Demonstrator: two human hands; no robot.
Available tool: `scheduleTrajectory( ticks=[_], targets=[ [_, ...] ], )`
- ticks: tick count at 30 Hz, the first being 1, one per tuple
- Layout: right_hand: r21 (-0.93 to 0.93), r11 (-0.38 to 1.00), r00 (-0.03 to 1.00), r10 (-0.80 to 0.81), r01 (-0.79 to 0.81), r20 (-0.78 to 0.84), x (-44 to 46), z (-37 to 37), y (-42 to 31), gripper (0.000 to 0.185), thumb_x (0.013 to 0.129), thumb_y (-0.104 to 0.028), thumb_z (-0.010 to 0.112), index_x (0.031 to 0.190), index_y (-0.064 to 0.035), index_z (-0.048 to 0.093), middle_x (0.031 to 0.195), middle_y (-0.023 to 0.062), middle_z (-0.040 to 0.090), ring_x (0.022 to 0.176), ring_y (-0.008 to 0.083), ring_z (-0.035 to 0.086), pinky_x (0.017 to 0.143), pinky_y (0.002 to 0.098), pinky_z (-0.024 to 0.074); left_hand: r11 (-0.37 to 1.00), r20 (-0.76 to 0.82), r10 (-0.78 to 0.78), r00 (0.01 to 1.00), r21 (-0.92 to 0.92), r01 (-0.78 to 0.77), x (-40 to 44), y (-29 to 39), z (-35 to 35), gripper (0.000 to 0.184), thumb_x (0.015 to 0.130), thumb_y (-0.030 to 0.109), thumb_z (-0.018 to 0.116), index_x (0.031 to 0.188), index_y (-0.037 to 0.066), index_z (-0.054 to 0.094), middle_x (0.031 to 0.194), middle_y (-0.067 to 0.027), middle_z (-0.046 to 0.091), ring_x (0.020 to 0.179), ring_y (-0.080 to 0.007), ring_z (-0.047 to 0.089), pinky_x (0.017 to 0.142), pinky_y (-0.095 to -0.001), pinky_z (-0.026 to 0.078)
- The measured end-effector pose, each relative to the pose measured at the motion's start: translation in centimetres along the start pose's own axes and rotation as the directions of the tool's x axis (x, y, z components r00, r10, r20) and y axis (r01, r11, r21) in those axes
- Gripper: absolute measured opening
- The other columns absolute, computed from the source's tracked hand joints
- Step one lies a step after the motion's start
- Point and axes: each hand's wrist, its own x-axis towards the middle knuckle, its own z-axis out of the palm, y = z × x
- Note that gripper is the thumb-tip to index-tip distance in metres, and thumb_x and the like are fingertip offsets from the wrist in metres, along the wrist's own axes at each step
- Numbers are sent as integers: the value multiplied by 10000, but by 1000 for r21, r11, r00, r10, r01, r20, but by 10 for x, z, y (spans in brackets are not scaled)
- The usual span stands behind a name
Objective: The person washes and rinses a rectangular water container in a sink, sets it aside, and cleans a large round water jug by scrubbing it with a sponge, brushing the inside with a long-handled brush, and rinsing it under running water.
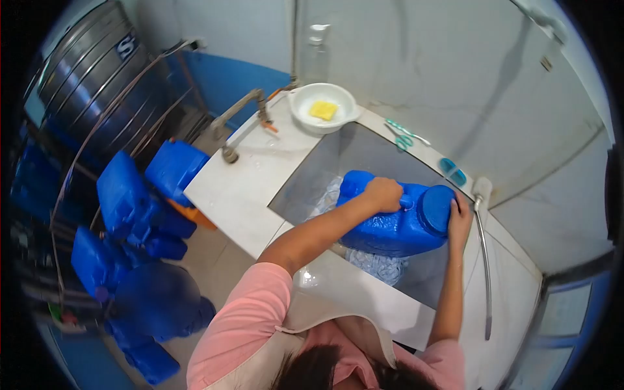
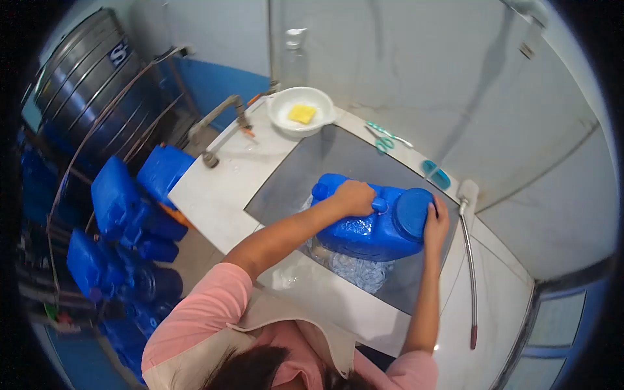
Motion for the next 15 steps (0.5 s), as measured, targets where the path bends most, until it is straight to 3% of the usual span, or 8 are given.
scheduleTrajectory(
  ticks=[1, 4, 5, 6, 7, 10, 13, 15],
  targets=[
    [-172, 985, 969, -51, 8, -243, -24, 20, -5, 456, 909, -203, 513, 1305, 8, 430, 1193, 176, 563, 1138, 289, 506, 983, 345, 372, 996, -78, -53, 996, -82, 47, -9, -2, 5, 292, 686, 286, 628, 871, 67, 681, 853, -170, 665, 812, -339, 646, 727, -446, 517],
    [-326, 938, 954, -195, 114, -226, -84, 36, -76, 481, 931, -223, 472, 1305, 69, 388, 1065, 183, 617, 1045, 276, 570, 937, 348, 412, 966, -206, -177, 962, -223, 130, -37, -29, 16, 258, 675, 276, 628, 827, 77, 690, 836, -172, 664, 794, -341, 645, 710, -451, 515],
    [260, 962, 996, 87, -80, -12, -96, 27, -112, 472, 937, -244, 464, 1274, 83, 412, 1021, 185, 624, 989, 265, 593, 908, 351, 432, 950, -253, -222, 941, -274, 151, -47, -38, 15, 252, 672, 275, 630, 820, 81, 691, 837, -174, 663, 787, -342, 642, 700, -454, 512],
    [681, 625, 922, 203, -381, 330, -102, 18, -139, 470, 942, -264, 455, 1242, 96, 436, 978, 186, 632, 933, 254, 617, 879, 354, 451, 947, -262, -239, 935, -275, 165, -61, -44, 8, 252, 672, 275, 630, 820, 81, 691, 837, -174, 663, 787, -342, 642, 700, -454, 512],
    [683, 624, 921, 188, -380, 341, -99, 13, -149, 470, 942, -264, 455, 1242, 96, 436, 978, 186, 632, 933, 254, 617, 879, 354, 451, 958, -297, -207, 932, -257, 131, -80, -45, -3, 265, 665, 282, 631, 831, 83, 687, 806, -179, 656, 771, -348, 636, 692, -456, 506],
    [734, 667, 990, 134, -128, 51, -83, -10, -173, 438, 949, -283, 426, 1162, 96, 483, 890, 164, 633, 804, 200, 621, 797, 315, 475, 964, -383, -194, 903, -246, 102, -130, -53, -45, 291, 651, 300, 635, 850, 94, 682, 767, -181, 648, 749, -353, 628, 682, -454, 499],
    [769, 629, 983, 45, 111, -179, -81, -20, -202, 409, 958, -260, 385, 1163, 81, 479, 899, 145, 615, 765, 177, 599, 776, 298, 470, 954, -465, -241, 852, -276, 119, -195, -67, -113, 315, 638, 323, 639, 870, 113, 680, 759, -175, 647, 739, -354, 624, 677, -445, 495],
    [783, 602, 976, 26, 157, -216, -92, -19, -235, 387, 958, -240, 382, 1170, 69, 476, 919, 142, 609, 763, 174, 596, 773, 299, 470, 925, -536, -293, 792, -369, 92, -243, -90, -144, 340, 627, 353, 647, 893, 143, 679, 757, -165, 649, 726, -358, 620, 674, -436, 487]
  ],
)
